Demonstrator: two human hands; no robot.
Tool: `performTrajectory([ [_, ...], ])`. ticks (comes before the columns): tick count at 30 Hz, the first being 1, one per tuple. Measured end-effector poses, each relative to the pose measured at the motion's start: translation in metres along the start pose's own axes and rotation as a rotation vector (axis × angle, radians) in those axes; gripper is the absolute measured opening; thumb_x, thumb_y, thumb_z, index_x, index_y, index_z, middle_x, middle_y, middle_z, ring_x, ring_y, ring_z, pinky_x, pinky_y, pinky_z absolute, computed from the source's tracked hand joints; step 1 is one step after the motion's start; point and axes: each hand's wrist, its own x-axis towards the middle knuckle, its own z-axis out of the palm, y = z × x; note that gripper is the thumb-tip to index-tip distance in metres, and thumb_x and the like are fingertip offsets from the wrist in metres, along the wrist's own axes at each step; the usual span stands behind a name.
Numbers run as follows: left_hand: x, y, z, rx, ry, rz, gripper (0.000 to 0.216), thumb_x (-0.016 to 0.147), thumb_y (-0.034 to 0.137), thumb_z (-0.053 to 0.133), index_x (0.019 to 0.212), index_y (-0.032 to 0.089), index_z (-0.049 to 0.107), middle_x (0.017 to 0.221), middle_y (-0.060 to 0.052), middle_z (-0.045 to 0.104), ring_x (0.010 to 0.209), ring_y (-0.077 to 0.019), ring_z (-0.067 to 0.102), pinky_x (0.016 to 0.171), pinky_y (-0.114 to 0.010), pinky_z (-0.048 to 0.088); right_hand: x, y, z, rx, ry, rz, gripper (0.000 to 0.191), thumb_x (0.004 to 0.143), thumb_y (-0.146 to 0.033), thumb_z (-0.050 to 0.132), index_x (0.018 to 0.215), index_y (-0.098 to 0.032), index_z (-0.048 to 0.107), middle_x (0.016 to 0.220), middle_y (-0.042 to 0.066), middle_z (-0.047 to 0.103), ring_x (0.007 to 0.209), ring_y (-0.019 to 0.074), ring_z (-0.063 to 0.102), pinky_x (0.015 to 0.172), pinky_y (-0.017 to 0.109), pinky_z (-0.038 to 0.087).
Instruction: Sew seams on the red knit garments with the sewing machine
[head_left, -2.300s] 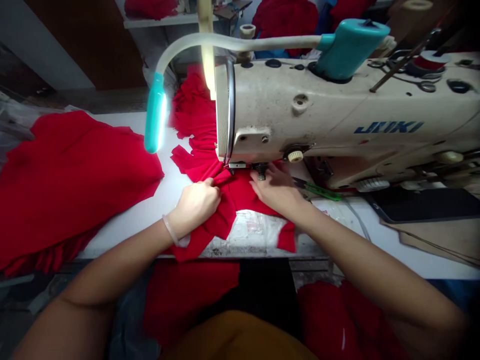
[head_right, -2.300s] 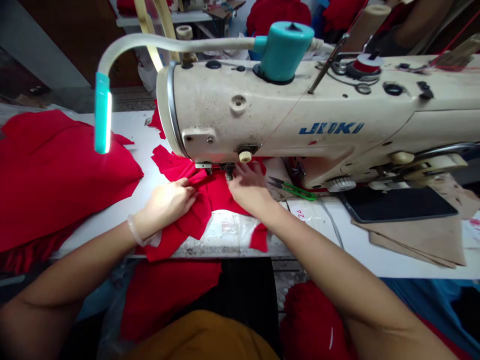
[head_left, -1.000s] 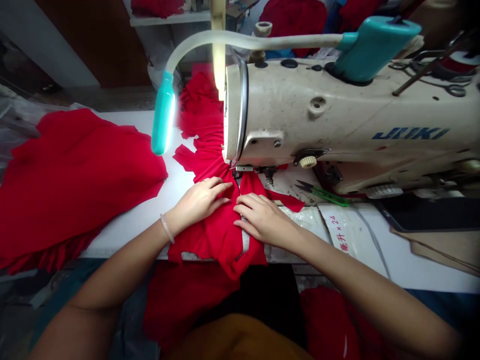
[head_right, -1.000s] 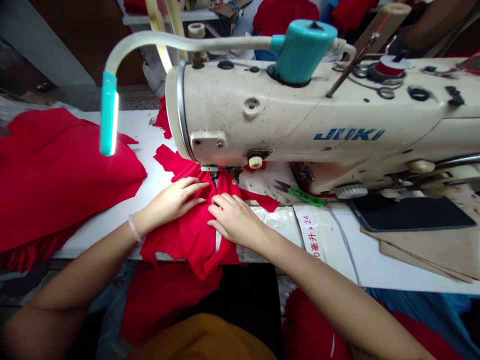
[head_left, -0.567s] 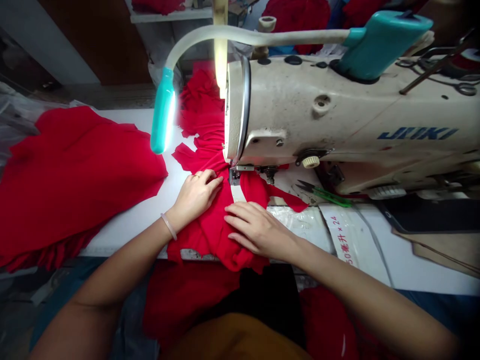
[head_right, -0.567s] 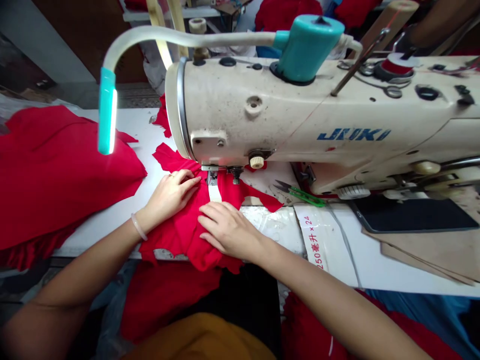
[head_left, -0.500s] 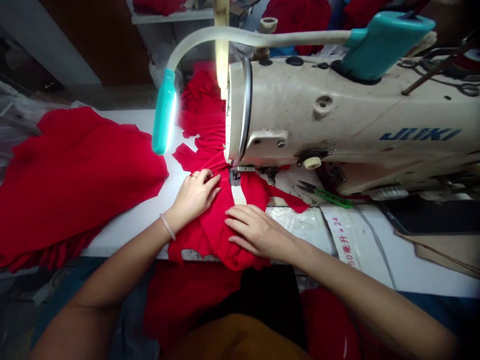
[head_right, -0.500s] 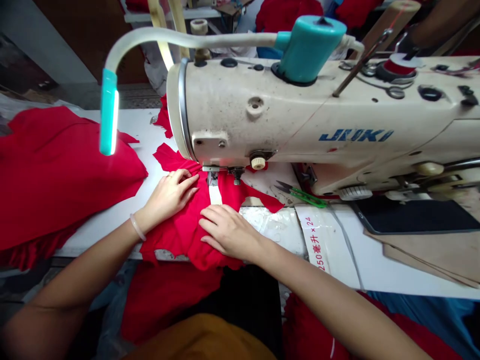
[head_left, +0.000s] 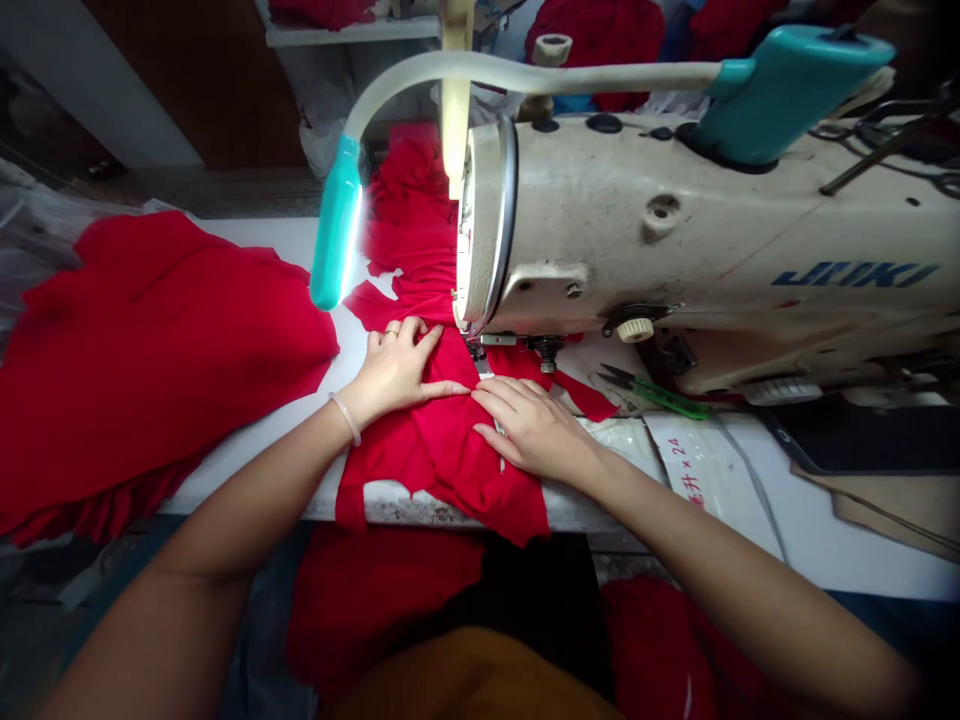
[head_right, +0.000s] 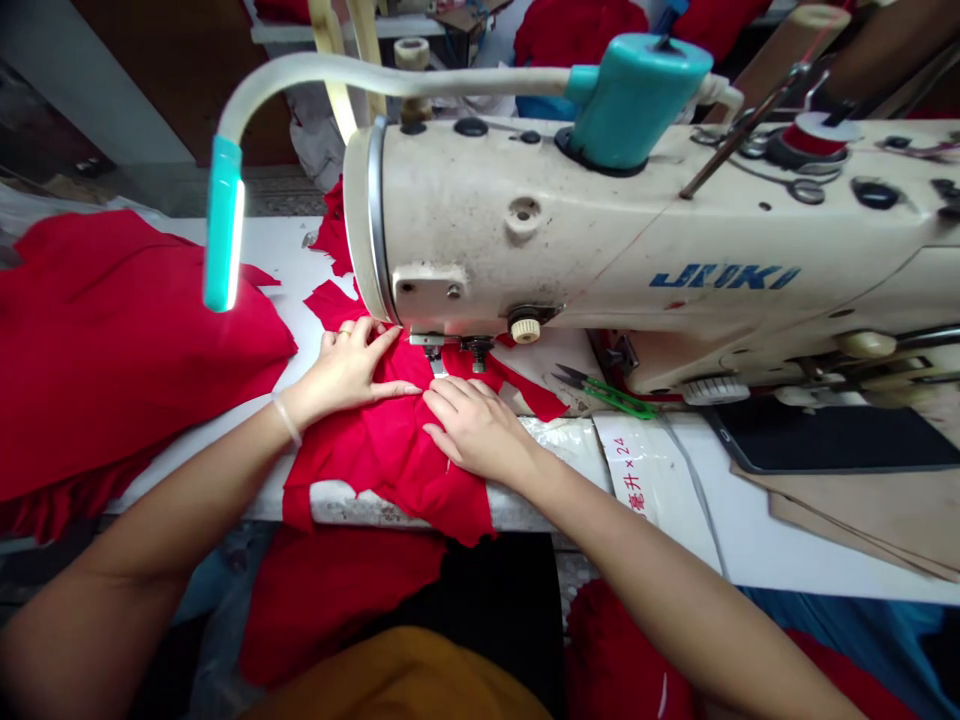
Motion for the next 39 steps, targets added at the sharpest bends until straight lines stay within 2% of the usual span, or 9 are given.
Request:
performTrajectory([
  [7, 0.020, -0.017, -0.001, -0.058, -0.058, 0.058, 0.096, 0.072, 0.081, 0.063, 0.143, 0.019, 0.047, 0.133, -0.022, 0.047, 0.118, -0.0425, 0.049, 0.097, -0.054, 0.041, -0.005, -0.005, -0.006, 0.127, -0.027, 0.200, 0.023, 0.095, -0.030, 0.057, 0.110, -0.013, 0.063, 0.118, 0.017, 0.062, 0.108, 0.0292, 0.056, 0.091, 0.042, 0.048],
  [10, -0.002, -0.025, -0.006, -0.154, -0.067, 0.103, 0.070, 0.081, 0.073, 0.062, 0.123, 0.017, 0.059, 0.116, -0.016, 0.054, 0.104, -0.0332, 0.056, 0.092, -0.046, 0.045, -0.011, -0.026, -0.009, 0.364, -0.046, 0.100, 0.006, 0.091, -0.020, 0.058, 0.086, -0.017, 0.056, 0.098, 0.010, 0.060, 0.095, 0.0229, 0.053, 0.083, 0.036, 0.046],
  [14, -0.030, -0.039, -0.014, -0.519, -0.083, 0.211, 0.036, 0.095, 0.052, 0.053, 0.086, 0.018, 0.060, 0.102, -0.008, 0.057, 0.098, -0.0235, 0.057, 0.092, -0.037, 0.047, -0.009, -0.048, -0.016, 0.722, -0.057, 0.015, 0.015, 0.082, -0.007, 0.051, 0.079, -0.020, 0.044, 0.076, 0.000, 0.049, 0.071, 0.0128, 0.044, 0.066, 0.025, 0.038],
  [20, -0.050, -0.056, -0.029, -0.608, -0.257, 0.190, 0.027, 0.089, 0.044, 0.061, 0.076, 0.021, 0.064, 0.128, -0.007, 0.056, 0.117, -0.0252, 0.055, 0.104, -0.040, 0.044, -0.002, -0.057, -0.036, 1.024, -0.444, 0.146, 0.018, 0.077, -0.005, 0.053, 0.084, -0.021, 0.046, 0.070, -0.006, 0.048, 0.057, 0.0071, 0.042, 0.054, 0.019, 0.032],
  [24, -0.044, -0.044, -0.029, -0.445, -0.325, 0.148, 0.027, 0.087, 0.051, 0.066, 0.092, 0.025, 0.070, 0.143, -0.005, 0.050, 0.130, -0.0310, 0.048, 0.108, -0.049, 0.039, -0.006, -0.053, -0.031, 0.849, -0.440, 0.206, 0.030, 0.085, -0.011, 0.052, 0.114, -0.018, 0.053, 0.077, -0.002, 0.063, 0.063, 0.0115, 0.056, 0.058, 0.020, 0.043],
  [27, -0.029, -0.020, -0.020, -0.227, -0.047, -0.012, 0.037, 0.095, 0.046, 0.058, 0.123, 0.023, 0.062, 0.147, -0.014, 0.047, 0.133, -0.0365, 0.044, 0.106, -0.058, 0.035, -0.010, -0.044, -0.023, 0.316, -0.150, 0.266, 0.050, 0.092, -0.010, 0.045, 0.141, -0.015, 0.046, 0.093, 0.009, 0.071, 0.079, 0.0198, 0.065, 0.070, 0.030, 0.052],
  [30, -0.018, 0.003, -0.011, -0.082, 0.154, -0.037, 0.043, 0.097, 0.030, 0.051, 0.138, 0.018, 0.052, 0.145, -0.020, 0.047, 0.129, -0.0381, 0.045, 0.100, -0.056, 0.039, -0.014, -0.032, -0.021, -0.082, -0.031, 0.091, 0.045, 0.092, -0.005, 0.044, 0.134, -0.013, 0.058, 0.121, 0.020, 0.067, 0.107, 0.0293, 0.064, 0.086, 0.041, 0.054],
  [35, -0.013, 0.014, 0.003, -0.178, 0.091, 0.127, 0.037, 0.099, 0.024, 0.044, 0.133, 0.014, 0.056, 0.131, -0.015, 0.060, 0.115, -0.0285, 0.055, 0.095, -0.041, 0.046, -0.022, -0.009, -0.017, 0.009, -0.030, -0.145, 0.036, 0.095, -0.010, 0.046, 0.125, -0.009, 0.064, 0.136, 0.016, 0.061, 0.127, 0.0259, 0.057, 0.108, 0.043, 0.049],
  [39, 0.006, 0.004, 0.015, -0.143, 0.136, 0.101, 0.040, 0.104, 0.033, 0.036, 0.134, 0.015, 0.056, 0.141, -0.017, 0.053, 0.126, -0.0320, 0.051, 0.098, -0.045, 0.044, -0.017, 0.007, -0.005, 0.049, -0.033, -0.037, 0.037, 0.097, -0.020, 0.046, 0.128, -0.007, 0.063, 0.136, 0.016, 0.061, 0.127, 0.0273, 0.057, 0.109, 0.043, 0.049],
])
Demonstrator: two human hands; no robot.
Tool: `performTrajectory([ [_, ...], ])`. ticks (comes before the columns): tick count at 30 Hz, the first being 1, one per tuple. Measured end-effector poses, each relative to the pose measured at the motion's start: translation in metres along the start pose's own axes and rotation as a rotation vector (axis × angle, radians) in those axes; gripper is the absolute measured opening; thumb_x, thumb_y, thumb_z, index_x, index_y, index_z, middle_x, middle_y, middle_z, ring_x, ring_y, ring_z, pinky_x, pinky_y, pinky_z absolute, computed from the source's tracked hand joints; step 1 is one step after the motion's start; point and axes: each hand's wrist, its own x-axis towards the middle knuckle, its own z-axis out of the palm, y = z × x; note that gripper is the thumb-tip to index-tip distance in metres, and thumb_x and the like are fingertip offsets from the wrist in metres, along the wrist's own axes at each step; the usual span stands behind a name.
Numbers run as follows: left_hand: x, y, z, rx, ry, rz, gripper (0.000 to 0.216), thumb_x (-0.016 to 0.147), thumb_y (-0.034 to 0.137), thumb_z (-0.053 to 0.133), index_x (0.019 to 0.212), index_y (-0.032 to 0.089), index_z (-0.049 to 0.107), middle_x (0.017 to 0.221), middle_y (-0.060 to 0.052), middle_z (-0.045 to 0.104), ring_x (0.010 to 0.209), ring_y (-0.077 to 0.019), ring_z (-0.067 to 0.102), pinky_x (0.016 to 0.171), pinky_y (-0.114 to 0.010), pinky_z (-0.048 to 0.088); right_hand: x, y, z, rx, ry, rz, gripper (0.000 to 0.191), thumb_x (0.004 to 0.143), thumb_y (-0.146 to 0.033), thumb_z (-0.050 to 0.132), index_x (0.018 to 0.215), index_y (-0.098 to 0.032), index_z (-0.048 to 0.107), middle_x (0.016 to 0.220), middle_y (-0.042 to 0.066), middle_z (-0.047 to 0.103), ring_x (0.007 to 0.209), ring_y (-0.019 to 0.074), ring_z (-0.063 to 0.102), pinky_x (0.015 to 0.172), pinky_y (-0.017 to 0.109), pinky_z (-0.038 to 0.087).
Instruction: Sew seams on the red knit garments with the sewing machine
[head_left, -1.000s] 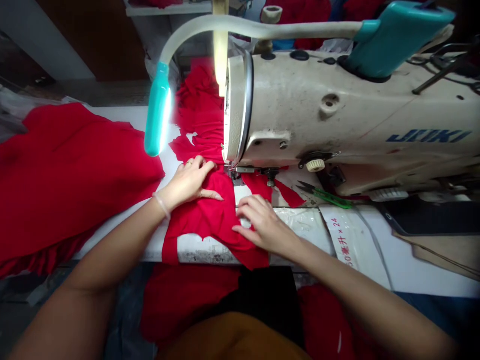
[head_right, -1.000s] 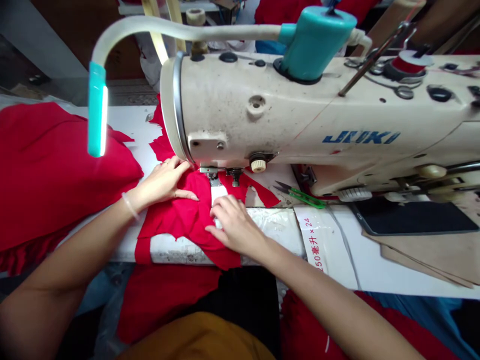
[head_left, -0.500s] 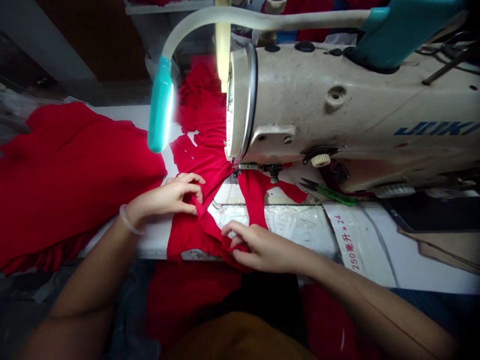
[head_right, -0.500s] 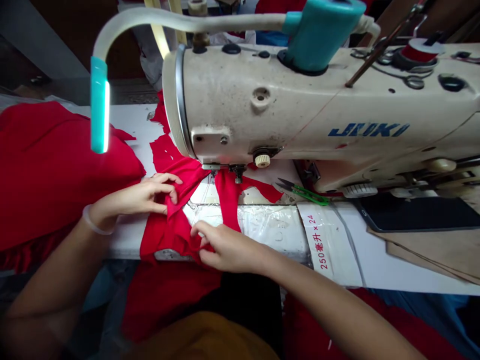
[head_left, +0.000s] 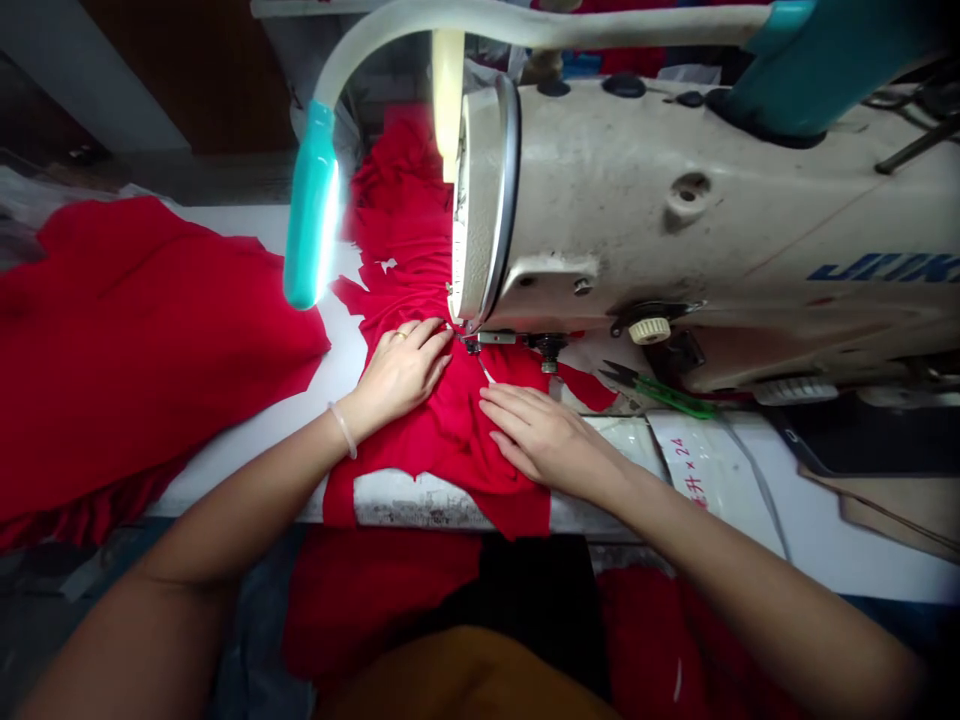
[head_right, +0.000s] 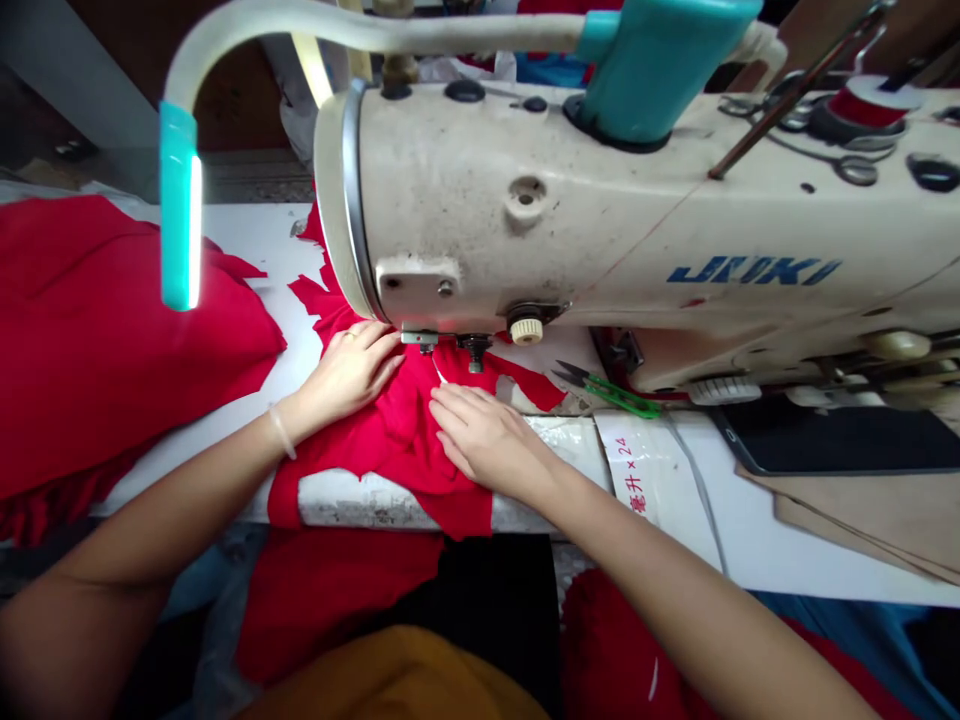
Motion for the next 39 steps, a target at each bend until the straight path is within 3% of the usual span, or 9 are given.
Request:
performTrajectory([
  [3, 0.027, -0.017, 0.007, -0.070, 0.027, 0.098, 0.039, 0.105, 0.029, 0.033, 0.129, 0.014, 0.060, 0.140, -0.018, 0.052, 0.127, -0.0288, 0.052, 0.103, -0.039, 0.042, 0.012, 0.003, 0.004, -0.083, 0.018, 0.192, 0.037, 0.098, -0.021, 0.045, 0.128, -0.008, 0.063, 0.137, 0.018, 0.060, 0.124, 0.0304, 0.058, 0.105, 0.048, 0.050],
  [6, 0.043, -0.028, 0.007, -0.107, 0.042, 0.193, 0.037, 0.104, 0.030, 0.035, 0.126, 0.015, 0.061, 0.137, -0.016, 0.054, 0.117, -0.0257, 0.059, 0.097, -0.035, 0.045, 0.016, -0.010, 0.003, -0.155, 0.001, 0.234, 0.030, 0.097, -0.021, 0.045, 0.113, -0.010, 0.068, 0.124, 0.018, 0.066, 0.113, 0.0312, 0.061, 0.092, 0.045, 0.055],
  [8, 0.038, -0.027, 0.003, -0.060, 0.049, 0.201, 0.036, 0.104, 0.033, 0.039, 0.122, 0.015, 0.064, 0.129, -0.016, 0.058, 0.111, -0.0268, 0.060, 0.095, -0.038, 0.045, 0.011, -0.022, 0.001, -0.160, 0.008, 0.186, 0.027, 0.096, -0.023, 0.047, 0.105, -0.010, 0.069, 0.116, 0.018, 0.068, 0.108, 0.0311, 0.062, 0.087, 0.042, 0.055],
  [11, 0.015, -0.017, -0.006, -0.044, 0.048, 0.145, 0.030, 0.101, 0.036, 0.047, 0.113, 0.016, 0.067, 0.114, -0.013, 0.064, 0.110, -0.0283, 0.060, 0.097, -0.042, 0.042, 0.001, -0.034, 0.001, -0.103, 0.078, 0.168, 0.029, 0.096, -0.027, 0.051, 0.110, -0.009, 0.068, 0.120, 0.020, 0.066, 0.115, 0.0329, 0.059, 0.094, 0.047, 0.053],
  [15, -0.005, -0.002, -0.011, -0.251, -0.022, 0.093, 0.041, 0.097, 0.048, 0.056, 0.124, 0.018, 0.062, 0.122, -0.011, 0.063, 0.115, -0.0257, 0.058, 0.098, -0.039, 0.042, 0.002, -0.026, 0.005, 0.044, 0.163, 0.171, 0.035, 0.096, -0.023, 0.049, 0.125, -0.009, 0.063, 0.134, 0.020, 0.061, 0.127, 0.0295, 0.055, 0.108, 0.046, 0.049],
  [21, 0.005, 0.005, -0.005, -0.145, -0.124, -0.014, 0.073, 0.084, 0.070, 0.060, 0.138, 0.021, 0.054, 0.138, -0.017, 0.050, 0.127, -0.0381, 0.045, 0.103, -0.054, 0.032, 0.020, -0.011, 0.016, 0.080, 0.123, 0.301, 0.041, 0.096, -0.024, 0.047, 0.131, -0.006, 0.058, 0.141, 0.021, 0.056, 0.133, 0.0302, 0.051, 0.112, 0.049, 0.046],
  [25, 0.013, 0.000, -0.002, -0.123, -0.160, -0.035, 0.074, 0.084, 0.072, 0.059, 0.139, 0.023, 0.053, 0.132, -0.016, 0.052, 0.127, -0.0394, 0.042, 0.106, -0.057, 0.027, 0.021, -0.010, 0.019, 0.082, 0.113, 0.376, 0.045, 0.095, -0.024, 0.047, 0.135, -0.008, 0.056, 0.144, 0.018, 0.054, 0.133, 0.0307, 0.051, 0.112, 0.052, 0.044],
  [39, 0.013, 0.000, 0.000, -0.123, -0.132, -0.062, 0.078, 0.083, 0.075, 0.056, 0.146, 0.029, 0.046, 0.131, -0.016, 0.051, 0.128, -0.0408, 0.041, 0.107, -0.063, 0.025, 0.020, -0.006, 0.020, 0.102, 0.103, 0.411, 0.047, 0.095, -0.025, 0.047, 0.140, -0.012, 0.053, 0.147, 0.014, 0.052, 0.138, 0.0297, 0.047, 0.115, 0.053, 0.040],
])
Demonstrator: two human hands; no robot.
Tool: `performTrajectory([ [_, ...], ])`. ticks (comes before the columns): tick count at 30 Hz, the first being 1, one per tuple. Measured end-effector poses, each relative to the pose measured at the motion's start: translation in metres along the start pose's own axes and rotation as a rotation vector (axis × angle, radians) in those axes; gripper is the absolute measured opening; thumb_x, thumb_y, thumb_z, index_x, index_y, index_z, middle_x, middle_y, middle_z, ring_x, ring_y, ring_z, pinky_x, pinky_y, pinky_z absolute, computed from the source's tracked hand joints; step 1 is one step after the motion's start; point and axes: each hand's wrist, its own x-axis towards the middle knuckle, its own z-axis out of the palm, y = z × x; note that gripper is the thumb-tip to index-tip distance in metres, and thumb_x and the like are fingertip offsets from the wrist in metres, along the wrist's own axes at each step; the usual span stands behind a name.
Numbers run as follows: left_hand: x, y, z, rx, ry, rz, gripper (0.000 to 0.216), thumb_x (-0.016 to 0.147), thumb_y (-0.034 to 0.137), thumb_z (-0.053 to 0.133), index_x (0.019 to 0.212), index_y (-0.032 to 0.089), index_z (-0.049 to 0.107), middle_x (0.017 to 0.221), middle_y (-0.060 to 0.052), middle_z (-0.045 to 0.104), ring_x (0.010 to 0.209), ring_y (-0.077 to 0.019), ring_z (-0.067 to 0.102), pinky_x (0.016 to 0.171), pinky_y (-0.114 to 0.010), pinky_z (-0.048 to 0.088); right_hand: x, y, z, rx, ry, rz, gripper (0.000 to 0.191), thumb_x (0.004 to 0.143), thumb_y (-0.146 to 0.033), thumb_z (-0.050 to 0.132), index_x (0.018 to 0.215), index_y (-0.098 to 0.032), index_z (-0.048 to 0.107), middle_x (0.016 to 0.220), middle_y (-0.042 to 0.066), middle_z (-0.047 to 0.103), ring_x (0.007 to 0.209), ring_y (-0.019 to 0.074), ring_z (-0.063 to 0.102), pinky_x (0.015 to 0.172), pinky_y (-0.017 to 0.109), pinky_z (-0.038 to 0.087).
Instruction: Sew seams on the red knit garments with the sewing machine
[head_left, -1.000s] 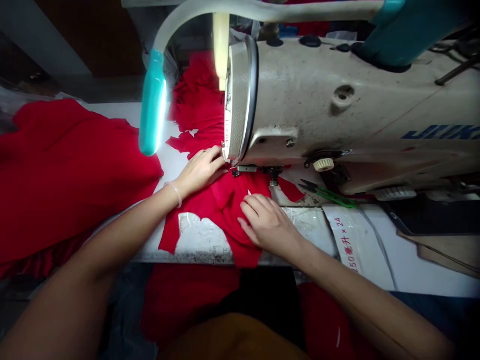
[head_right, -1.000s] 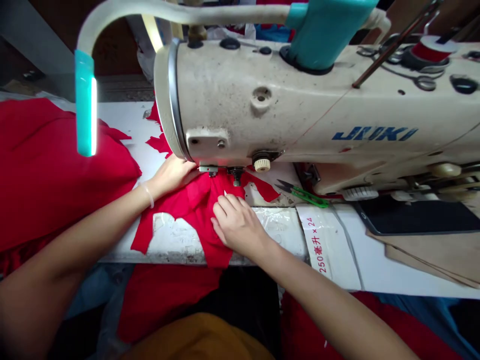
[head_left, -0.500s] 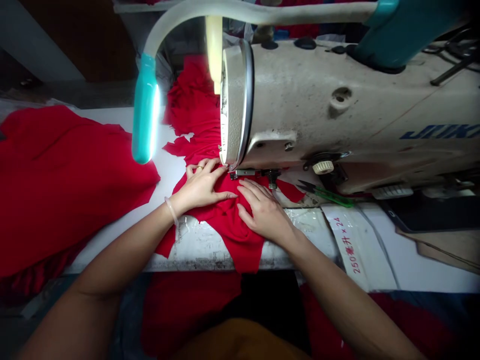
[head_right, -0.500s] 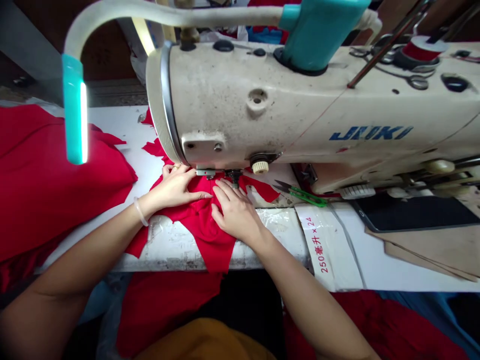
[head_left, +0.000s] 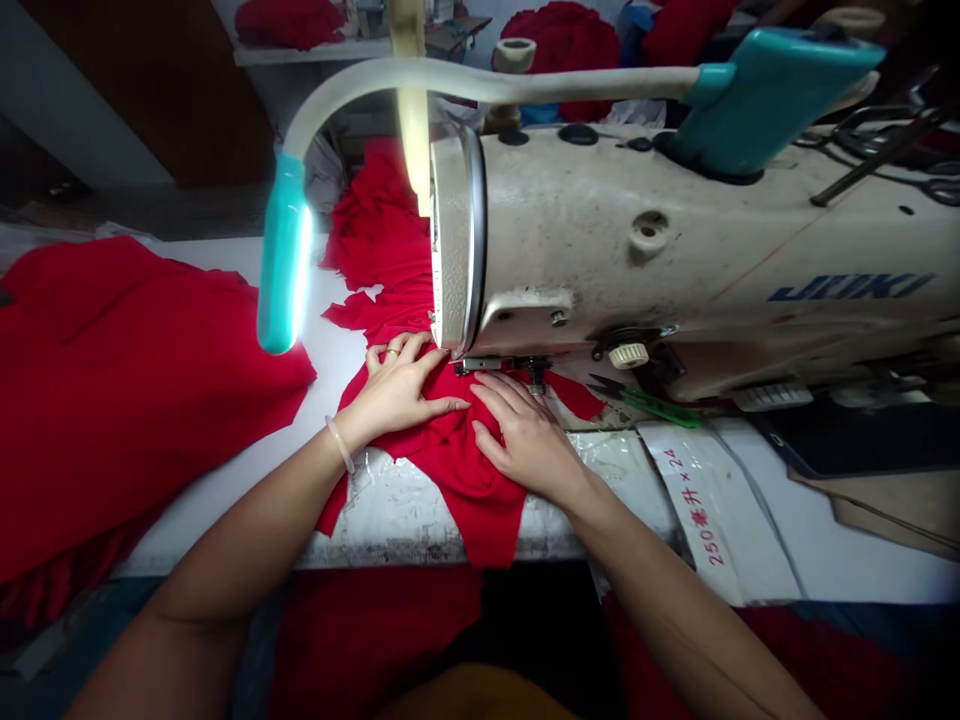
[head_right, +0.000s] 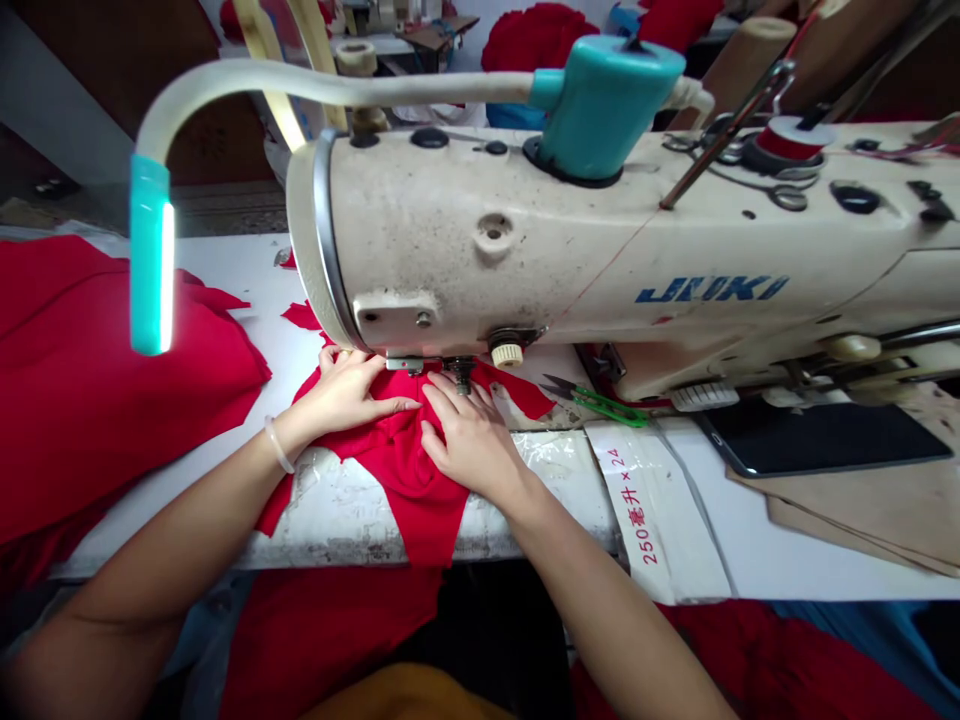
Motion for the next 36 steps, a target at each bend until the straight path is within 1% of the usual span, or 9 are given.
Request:
performTrajectory([
  [4, 0.001, -0.002, 0.000, -0.002, 0.001, 0.005, 0.077, 0.083, 0.076, 0.055, 0.145, 0.031, 0.048, 0.132, -0.015, 0.050, 0.131, -0.0425, 0.039, 0.106, -0.063, 0.027, 0.000, 0.001, 0.002, 0.001, -0.002, 0.008, 0.048, 0.095, -0.025, 0.046, 0.141, -0.012, 0.052, 0.149, 0.013, 0.050, 0.138, 0.0297, 0.047, 0.115, 0.053, 0.041],
  [9, 0.002, -0.002, 0.001, 0.009, 0.007, 0.004, 0.077, 0.083, 0.077, 0.054, 0.144, 0.031, 0.049, 0.132, -0.016, 0.050, 0.130, -0.0443, 0.039, 0.105, -0.065, 0.026, 0.000, 0.002, 0.003, 0.006, -0.004, 0.005, 0.048, 0.096, -0.025, 0.046, 0.141, -0.012, 0.053, 0.149, 0.013, 0.050, 0.139, 0.0288, 0.046, 0.116, 0.051, 0.040],
  [15, 0.003, -0.004, 0.002, 0.001, 0.019, 0.010, 0.078, 0.082, 0.078, 0.054, 0.144, 0.031, 0.049, 0.130, -0.015, 0.050, 0.129, -0.0438, 0.040, 0.105, -0.064, 0.027, 0.001, 0.001, 0.002, 0.006, -0.034, 0.030, 0.049, 0.096, -0.027, 0.044, 0.142, -0.013, 0.052, 0.151, 0.011, 0.048, 0.140, 0.0277, 0.045, 0.117, 0.049, 0.039],
  [19, 0.004, -0.005, 0.002, -0.009, 0.015, 0.012, 0.076, 0.082, 0.077, 0.055, 0.144, 0.032, 0.049, 0.130, -0.014, 0.050, 0.128, -0.0436, 0.039, 0.104, -0.064, 0.026, 0.002, 0.000, 0.001, 0.001, -0.038, 0.039, 0.049, 0.096, -0.026, 0.044, 0.142, -0.011, 0.051, 0.151, 0.011, 0.048, 0.140, 0.0286, 0.045, 0.117, 0.050, 0.039],
  [22, 0.001, -0.003, 0.002, -0.022, 0.001, 0.013, 0.078, 0.082, 0.075, 0.058, 0.144, 0.029, 0.048, 0.127, -0.014, 0.050, 0.125, -0.0416, 0.041, 0.105, -0.062, 0.026, 0.002, -0.001, 0.000, 0.018, -0.031, 0.026, 0.046, 0.094, -0.024, 0.046, 0.137, -0.010, 0.054, 0.147, 0.013, 0.052, 0.136, 0.0294, 0.048, 0.115, 0.051, 0.040],
  [26, -0.005, 0.000, 0.003, -0.049, -0.008, 0.032, 0.083, 0.080, 0.074, 0.061, 0.143, 0.023, 0.047, 0.123, -0.014, 0.051, 0.119, -0.0373, 0.044, 0.105, -0.056, 0.028, 0.000, -0.001, -0.003, 0.057, -0.016, -0.018, 0.035, 0.092, -0.023, 0.049, 0.124, -0.014, 0.060, 0.139, 0.013, 0.058, 0.129, 0.0286, 0.054, 0.112, 0.051, 0.043],
  [32, -0.006, 0.001, 0.005, -0.034, -0.009, 0.027, 0.084, 0.080, 0.075, 0.060, 0.143, 0.022, 0.045, 0.122, -0.014, 0.052, 0.118, -0.0365, 0.045, 0.105, -0.056, 0.027, -0.001, -0.001, -0.003, 0.040, 0.007, -0.021, 0.036, 0.091, -0.023, 0.049, 0.125, -0.012, 0.059, 0.141, 0.015, 0.056, 0.130, 0.0293, 0.053, 0.112, 0.050, 0.043],
  [36, -0.005, 0.000, 0.004, -0.021, -0.017, 0.030, 0.085, 0.079, 0.078, 0.058, 0.142, 0.022, 0.046, 0.121, -0.014, 0.052, 0.119, -0.0371, 0.045, 0.105, -0.056, 0.027, -0.001, -0.002, -0.002, 0.014, 0.017, -0.015, 0.036, 0.091, -0.023, 0.047, 0.124, -0.013, 0.059, 0.141, 0.014, 0.057, 0.129, 0.0296, 0.054, 0.110, 0.050, 0.044],
])
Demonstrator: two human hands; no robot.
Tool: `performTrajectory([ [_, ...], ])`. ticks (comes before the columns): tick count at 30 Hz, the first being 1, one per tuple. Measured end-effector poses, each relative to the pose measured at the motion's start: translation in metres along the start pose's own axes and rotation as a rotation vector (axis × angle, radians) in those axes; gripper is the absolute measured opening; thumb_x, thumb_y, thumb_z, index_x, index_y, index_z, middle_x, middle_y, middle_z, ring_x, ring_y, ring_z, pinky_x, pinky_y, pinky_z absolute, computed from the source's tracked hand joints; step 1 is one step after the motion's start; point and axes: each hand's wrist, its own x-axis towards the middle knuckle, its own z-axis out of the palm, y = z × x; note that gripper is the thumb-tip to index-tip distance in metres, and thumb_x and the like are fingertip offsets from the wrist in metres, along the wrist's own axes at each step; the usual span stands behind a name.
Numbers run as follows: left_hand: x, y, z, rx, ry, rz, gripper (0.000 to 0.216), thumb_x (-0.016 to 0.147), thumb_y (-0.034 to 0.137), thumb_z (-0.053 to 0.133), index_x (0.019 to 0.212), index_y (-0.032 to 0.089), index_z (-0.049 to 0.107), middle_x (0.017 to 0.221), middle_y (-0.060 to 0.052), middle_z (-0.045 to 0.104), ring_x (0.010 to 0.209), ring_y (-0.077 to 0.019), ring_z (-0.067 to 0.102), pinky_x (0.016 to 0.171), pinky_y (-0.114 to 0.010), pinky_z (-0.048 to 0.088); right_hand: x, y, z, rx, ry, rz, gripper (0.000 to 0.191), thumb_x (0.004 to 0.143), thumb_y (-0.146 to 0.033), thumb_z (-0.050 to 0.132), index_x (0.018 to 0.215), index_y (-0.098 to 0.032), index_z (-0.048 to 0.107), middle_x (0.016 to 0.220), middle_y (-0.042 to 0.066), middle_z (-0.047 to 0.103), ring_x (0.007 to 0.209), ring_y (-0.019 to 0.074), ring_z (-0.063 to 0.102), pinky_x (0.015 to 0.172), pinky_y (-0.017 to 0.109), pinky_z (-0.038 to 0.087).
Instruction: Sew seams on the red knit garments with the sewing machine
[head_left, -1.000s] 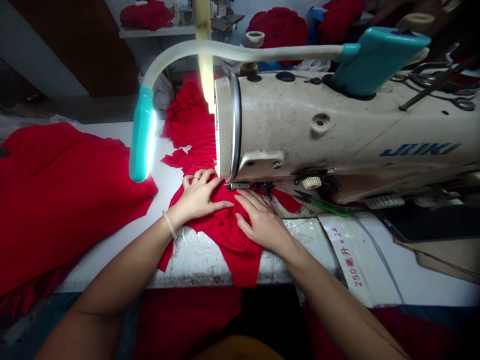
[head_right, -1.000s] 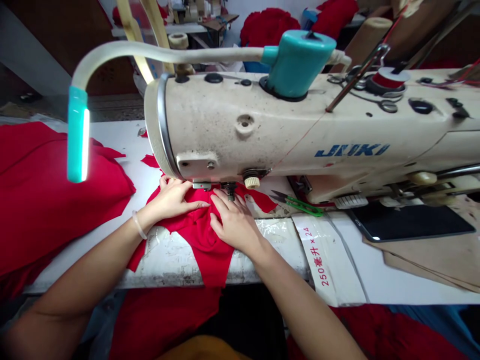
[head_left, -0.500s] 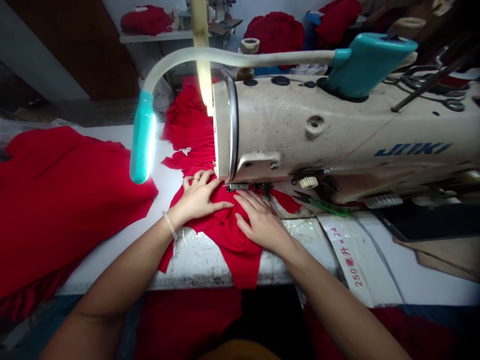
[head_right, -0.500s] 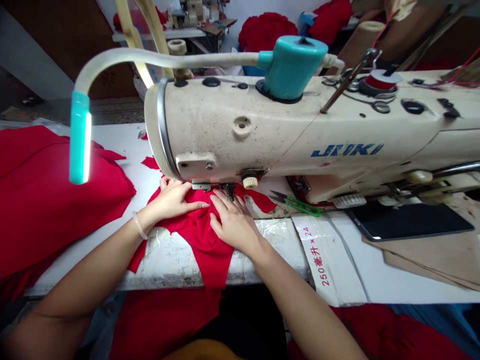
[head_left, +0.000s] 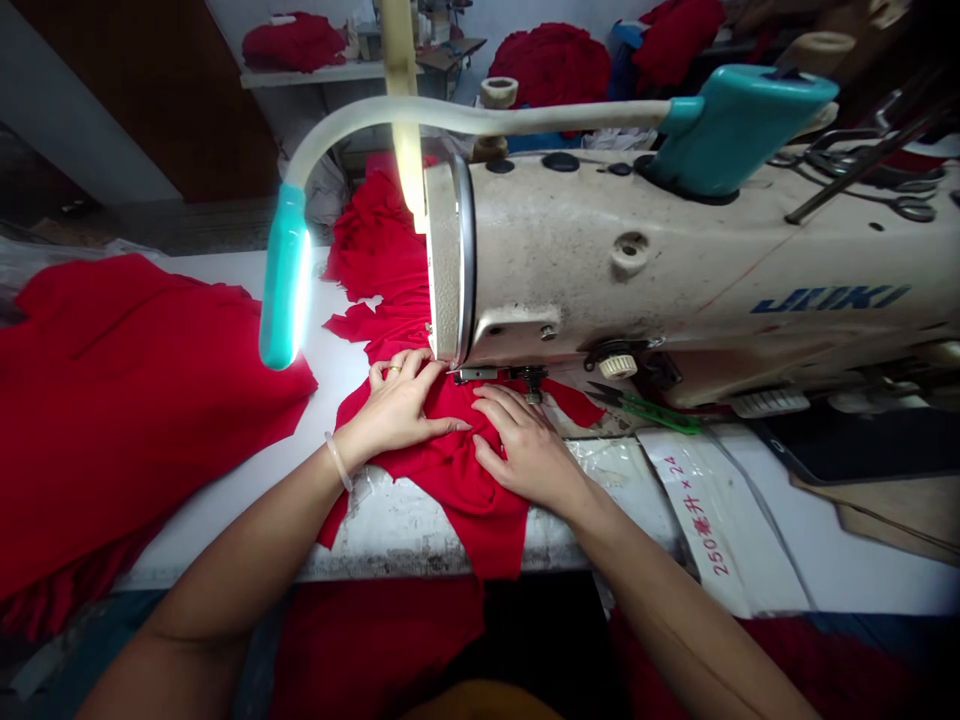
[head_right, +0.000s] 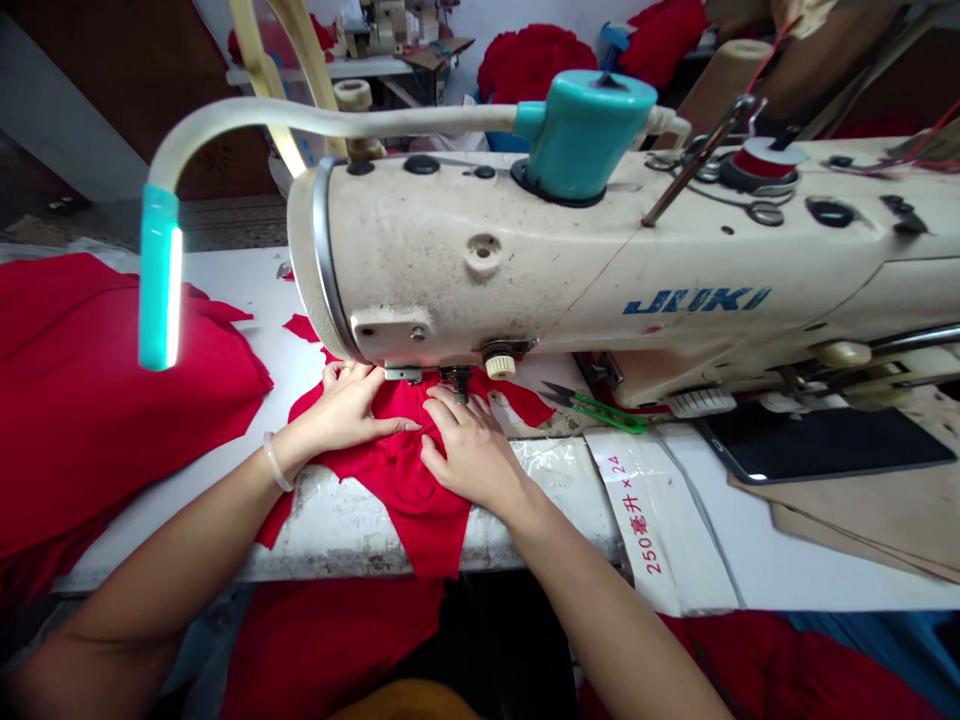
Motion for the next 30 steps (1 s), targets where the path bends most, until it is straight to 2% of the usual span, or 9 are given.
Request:
performTrajectory([
  [7, 0.003, -0.002, 0.000, -0.008, -0.006, -0.016, 0.087, 0.078, 0.081, 0.056, 0.146, 0.028, 0.043, 0.126, -0.013, 0.051, 0.124, -0.0386, 0.042, 0.106, -0.057, 0.026, 0.000, 0.000, 0.001, -0.005, -0.018, 0.025, 0.043, 0.091, -0.025, 0.047, 0.131, -0.010, 0.056, 0.144, 0.014, 0.054, 0.133, 0.0307, 0.051, 0.112, 0.052, 0.043],
  [21, 0.010, -0.005, -0.001, -0.005, -0.018, -0.044, 0.083, 0.078, 0.078, 0.060, 0.145, 0.031, 0.047, 0.130, -0.013, 0.049, 0.130, -0.0408, 0.036, 0.108, -0.059, 0.024, 0.002, 0.001, 0.004, -0.016, -0.044, 0.079, 0.050, 0.093, -0.026, 0.045, 0.140, -0.012, 0.052, 0.149, 0.011, 0.050, 0.138, 0.0284, 0.047, 0.116, 0.050, 0.040],
  [27, 0.009, -0.005, -0.002, -0.029, -0.005, -0.031, 0.081, 0.080, 0.074, 0.062, 0.145, 0.028, 0.047, 0.127, -0.014, 0.052, 0.127, -0.0403, 0.041, 0.107, -0.060, 0.026, 0.001, 0.002, 0.003, -0.002, -0.043, 0.062, 0.048, 0.094, -0.026, 0.044, 0.139, -0.013, 0.053, 0.149, 0.012, 0.050, 0.137, 0.0301, 0.046, 0.115, 0.052, 0.040],
  [30, 0.004, -0.001, -0.004, -0.068, 0.072, -0.049, 0.074, 0.078, 0.071, 0.067, 0.134, 0.024, 0.056, 0.121, -0.012, 0.055, 0.120, -0.0371, 0.048, 0.105, -0.057, 0.032, 0.001, 0.001, 0.001, 0.001, -0.059, 0.067, 0.048, 0.095, -0.027, 0.044, 0.140, -0.014, 0.052, 0.151, 0.014, 0.046, 0.138, 0.0308, 0.045, 0.115, 0.054, 0.039],
])
